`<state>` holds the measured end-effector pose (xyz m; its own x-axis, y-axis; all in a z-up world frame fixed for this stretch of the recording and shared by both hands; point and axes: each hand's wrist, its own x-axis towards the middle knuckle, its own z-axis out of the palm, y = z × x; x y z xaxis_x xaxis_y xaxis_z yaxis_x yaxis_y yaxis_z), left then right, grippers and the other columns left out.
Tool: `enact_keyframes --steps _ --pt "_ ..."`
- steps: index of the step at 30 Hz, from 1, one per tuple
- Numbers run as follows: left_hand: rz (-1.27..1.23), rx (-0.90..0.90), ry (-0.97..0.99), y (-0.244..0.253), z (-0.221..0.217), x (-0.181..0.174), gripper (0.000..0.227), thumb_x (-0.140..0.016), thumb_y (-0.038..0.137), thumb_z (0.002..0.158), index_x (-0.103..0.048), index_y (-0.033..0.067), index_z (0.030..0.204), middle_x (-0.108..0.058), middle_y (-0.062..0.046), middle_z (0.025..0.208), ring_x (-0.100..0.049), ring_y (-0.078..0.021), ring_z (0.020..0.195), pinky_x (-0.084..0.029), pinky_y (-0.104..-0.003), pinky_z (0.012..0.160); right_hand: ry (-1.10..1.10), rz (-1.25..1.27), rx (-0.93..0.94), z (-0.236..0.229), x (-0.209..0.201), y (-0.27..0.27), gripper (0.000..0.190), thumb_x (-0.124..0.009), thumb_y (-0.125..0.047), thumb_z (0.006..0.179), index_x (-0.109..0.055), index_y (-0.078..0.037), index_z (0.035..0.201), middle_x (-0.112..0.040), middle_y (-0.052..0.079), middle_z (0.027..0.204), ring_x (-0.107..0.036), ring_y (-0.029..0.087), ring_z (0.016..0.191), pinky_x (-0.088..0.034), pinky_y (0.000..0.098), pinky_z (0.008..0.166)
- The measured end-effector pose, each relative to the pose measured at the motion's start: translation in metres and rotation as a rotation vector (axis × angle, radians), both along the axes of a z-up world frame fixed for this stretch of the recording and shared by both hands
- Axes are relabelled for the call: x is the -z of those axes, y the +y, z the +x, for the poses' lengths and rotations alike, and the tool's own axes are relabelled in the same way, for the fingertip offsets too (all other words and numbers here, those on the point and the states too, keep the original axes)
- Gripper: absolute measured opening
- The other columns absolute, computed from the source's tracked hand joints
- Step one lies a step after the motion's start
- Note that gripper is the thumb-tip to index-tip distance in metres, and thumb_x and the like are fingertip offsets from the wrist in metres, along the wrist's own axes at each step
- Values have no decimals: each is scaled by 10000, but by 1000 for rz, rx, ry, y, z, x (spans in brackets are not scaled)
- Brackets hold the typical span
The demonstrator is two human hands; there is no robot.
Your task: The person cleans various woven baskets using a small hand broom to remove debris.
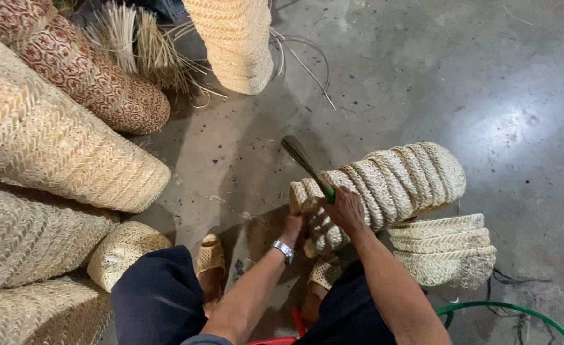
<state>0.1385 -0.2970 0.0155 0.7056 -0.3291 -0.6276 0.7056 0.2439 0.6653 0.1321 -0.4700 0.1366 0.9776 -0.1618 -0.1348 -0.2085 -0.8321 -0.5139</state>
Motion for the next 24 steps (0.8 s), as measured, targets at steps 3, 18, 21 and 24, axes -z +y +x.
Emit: enact_keyframes --steps 3,18,21,24 --pt "-49 -46 -1 -15 -3 -3 152 -622 218 935 -656 105 838 -573 5 694 -506 -130 596 -420 -314 524 -92 -101 -90 2 14 8 484 -726 -460 863 -665 -87 1165 -688 127 1017 -612 285 973 -405 470 880" --pt "365 -85 -193 0 -19 -2 252 -468 22 816 -663 -26 969 -643 -43 821 -567 -126 711 -494 -315 631 259 -263 -124 -10 25 28 528 -635 -360 988 -474 -41 1376 -578 197 1286 -577 405 1184 -398 599 1045" --pt "374 -61 -181 7 -11 -7 248 -500 112 889 -656 -5 1041 -627 -25 829 -540 -123 706 -467 -333 606 296 -279 -155 -7 26 36 643 -713 -388 933 -453 -29 1398 -538 215 1318 -541 444 1209 -390 616 1049" --pt "293 -40 -145 33 -18 -4 269 -523 226 971 -634 44 1135 -608 17 842 -514 -104 712 -439 -338 584 376 -557 -423 -4 42 35 840 -860 -473 713 -514 -100 1381 -505 138 1341 -517 331 1262 -467 546 998"
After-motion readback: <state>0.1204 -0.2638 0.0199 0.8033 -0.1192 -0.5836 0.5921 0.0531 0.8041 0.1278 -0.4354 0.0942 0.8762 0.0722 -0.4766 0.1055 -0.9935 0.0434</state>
